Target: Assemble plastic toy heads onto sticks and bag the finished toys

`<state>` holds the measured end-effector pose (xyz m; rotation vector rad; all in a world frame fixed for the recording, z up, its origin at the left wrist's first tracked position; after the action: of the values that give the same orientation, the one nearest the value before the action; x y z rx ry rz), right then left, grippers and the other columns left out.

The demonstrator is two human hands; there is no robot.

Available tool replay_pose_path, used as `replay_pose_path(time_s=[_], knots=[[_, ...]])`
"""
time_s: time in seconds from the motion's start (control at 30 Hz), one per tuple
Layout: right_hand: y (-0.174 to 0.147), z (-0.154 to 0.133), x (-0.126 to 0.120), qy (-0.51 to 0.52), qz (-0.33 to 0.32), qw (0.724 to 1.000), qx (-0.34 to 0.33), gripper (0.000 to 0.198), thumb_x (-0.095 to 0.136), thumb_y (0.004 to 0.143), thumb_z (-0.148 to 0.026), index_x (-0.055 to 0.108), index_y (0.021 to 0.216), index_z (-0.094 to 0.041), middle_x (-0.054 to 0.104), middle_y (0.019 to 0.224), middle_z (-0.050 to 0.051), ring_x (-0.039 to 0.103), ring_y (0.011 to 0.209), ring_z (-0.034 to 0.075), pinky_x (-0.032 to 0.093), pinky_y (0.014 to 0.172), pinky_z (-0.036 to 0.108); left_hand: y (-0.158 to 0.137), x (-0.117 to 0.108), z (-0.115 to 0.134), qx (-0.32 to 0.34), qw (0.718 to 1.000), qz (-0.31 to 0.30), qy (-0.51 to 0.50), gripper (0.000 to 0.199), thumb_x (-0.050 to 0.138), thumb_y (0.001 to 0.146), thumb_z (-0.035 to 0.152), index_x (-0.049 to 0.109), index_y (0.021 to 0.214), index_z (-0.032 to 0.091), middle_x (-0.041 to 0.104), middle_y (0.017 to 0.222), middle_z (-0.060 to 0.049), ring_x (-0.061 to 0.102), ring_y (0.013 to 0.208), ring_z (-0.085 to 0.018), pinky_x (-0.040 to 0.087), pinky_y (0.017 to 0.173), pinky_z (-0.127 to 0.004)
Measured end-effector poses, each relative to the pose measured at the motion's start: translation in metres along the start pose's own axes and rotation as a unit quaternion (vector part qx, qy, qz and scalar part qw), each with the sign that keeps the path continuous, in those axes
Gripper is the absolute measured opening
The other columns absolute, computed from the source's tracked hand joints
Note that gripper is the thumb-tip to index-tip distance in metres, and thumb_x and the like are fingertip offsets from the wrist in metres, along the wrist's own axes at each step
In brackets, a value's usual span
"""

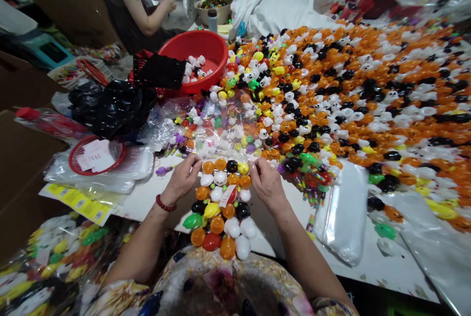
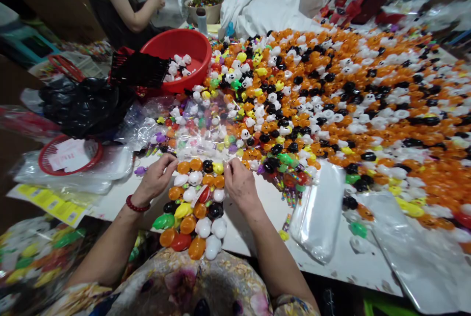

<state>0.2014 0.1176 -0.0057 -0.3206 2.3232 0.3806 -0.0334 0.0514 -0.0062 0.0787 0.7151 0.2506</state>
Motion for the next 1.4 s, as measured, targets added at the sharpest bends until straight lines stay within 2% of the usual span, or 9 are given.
replay_pose_path(time_s=[0.17, 0.33, 0.53, 0.9, 1.0, 1.1, 1.2, 1.27, 1.4], knots=[[0.021, 0.002, 0.009, -0.023, -0.035, 0.999, 0.025, 0.037, 0.032, 0.098, -0.041, 0.043, 0.067, -0.024, 0.050, 0.059, 0.000, 0.047, 0.058, 0.016, 0.034, 0.058, 0.027, 0.009, 0.006, -0.002, -0.039, 0.999, -0.016, 0.003, 0.020, 0.040, 0.089, 0.036, 0.043, 0.074, 0.023, 0.054, 0.068, 0.002, 0.051, 0.065, -0.015, 0.044, 0.064, -0.027], [0.023, -0.002, 0.011, -0.053, -0.013, 0.998, -0.034, 0.037, 0.033, 0.100, -0.041, 0.048, 0.072, -0.023, 0.054, 0.065, 0.002, 0.049, 0.061, 0.016, 0.035, 0.060, 0.027, 0.008, 0.007, -0.005, 0.050, 0.997, 0.018, 0.062, 0.014, 0.039, 0.090, 0.029, 0.045, 0.080, 0.022, 0.056, 0.071, 0.000, 0.054, 0.067, -0.016, 0.045, 0.067, -0.028], [-0.008, 0.002, -0.001, -0.105, -0.007, 0.985, -0.140, 0.033, 0.034, 0.102, -0.032, 0.051, 0.076, -0.022, 0.057, 0.072, 0.004, 0.052, 0.064, 0.016, 0.038, 0.060, 0.026, -0.011, -0.003, -0.011, 0.172, 0.982, 0.010, 0.077, 0.012, 0.039, 0.095, 0.023, 0.047, 0.086, 0.021, 0.059, 0.079, -0.002, 0.056, 0.072, -0.015, 0.047, 0.068, -0.027], [-0.077, -0.010, -0.026, -0.026, -0.122, 0.972, -0.199, 0.019, 0.036, 0.099, -0.015, 0.053, 0.098, -0.022, 0.062, 0.087, 0.007, 0.062, 0.076, 0.018, 0.053, 0.067, 0.030, -0.064, -0.030, 0.003, 0.197, 0.975, -0.099, 0.035, 0.011, 0.043, 0.095, 0.019, 0.052, 0.091, 0.021, 0.063, 0.082, -0.005, 0.058, 0.078, -0.017, 0.050, 0.077, -0.033], [-0.084, -0.008, -0.030, 0.014, -0.138, 0.972, -0.187, 0.018, 0.039, 0.097, -0.014, 0.054, 0.101, -0.024, 0.064, 0.090, 0.007, 0.065, 0.081, 0.019, 0.055, 0.070, 0.030, -0.071, -0.031, 0.005, 0.163, 0.977, -0.139, 0.013, 0.013, 0.042, 0.096, 0.022, 0.053, 0.090, 0.021, 0.064, 0.084, -0.006, 0.059, 0.083, -0.018, 0.050, 0.082, -0.035], [-0.082, 0.004, -0.025, 0.047, -0.118, 0.977, -0.173, 0.014, 0.043, 0.094, -0.015, 0.053, 0.093, -0.024, 0.064, 0.089, 0.006, 0.066, 0.080, 0.018, 0.055, 0.069, 0.029, -0.072, -0.025, -0.004, 0.100, 0.983, -0.153, -0.032, 0.018, 0.040, 0.097, 0.028, 0.055, 0.089, 0.021, 0.064, 0.101, -0.011, 0.060, 0.099, -0.020, 0.051, 0.089, -0.036], [-0.077, 0.019, -0.014, 0.060, -0.077, 0.982, -0.164, 0.008, 0.046, 0.093, -0.019, 0.052, 0.090, -0.024, 0.063, 0.091, 0.007, 0.066, 0.084, 0.019, 0.056, 0.072, 0.030, -0.071, -0.016, -0.020, 0.055, 0.982, -0.136, -0.121, 0.021, 0.043, 0.096, 0.034, 0.056, 0.105, 0.020, 0.058, 0.125, -0.017, 0.057, 0.117, -0.023, 0.052, 0.095, -0.039], [-0.076, 0.028, -0.005, 0.053, -0.062, 0.986, -0.143, 0.008, 0.048, 0.092, -0.022, 0.052, 0.098, -0.023, 0.063, 0.093, 0.007, 0.067, 0.084, 0.020, 0.057, 0.071, 0.031, -0.069, -0.011, -0.032, 0.036, 0.975, -0.135, -0.172, 0.033, 0.049, 0.093, 0.037, 0.052, 0.121, 0.019, 0.054, 0.134, -0.019, 0.057, 0.121, -0.025, 0.052, 0.097, -0.041], [-0.078, 0.041, 0.008, 0.017, -0.061, 0.993, -0.104, 0.023, 0.047, 0.091, -0.025, 0.050, 0.113, -0.022, 0.063, 0.097, 0.008, 0.067, 0.079, 0.021, 0.057, 0.068, 0.033, -0.067, 0.000, -0.050, -0.004, 0.979, -0.157, -0.132, 0.054, 0.058, 0.084, 0.037, 0.050, 0.134, 0.019, 0.058, 0.133, -0.016, 0.058, 0.120, -0.026, 0.050, 0.100, -0.043]])
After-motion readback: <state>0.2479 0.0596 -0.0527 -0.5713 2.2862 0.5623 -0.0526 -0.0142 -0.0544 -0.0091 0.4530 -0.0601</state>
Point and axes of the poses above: each hand's wrist, its own y-axis towards the middle knuckle, its own x-axis out of the palm, z = x × y, the point moved 2 cm from there along y, towards the middle knuckle
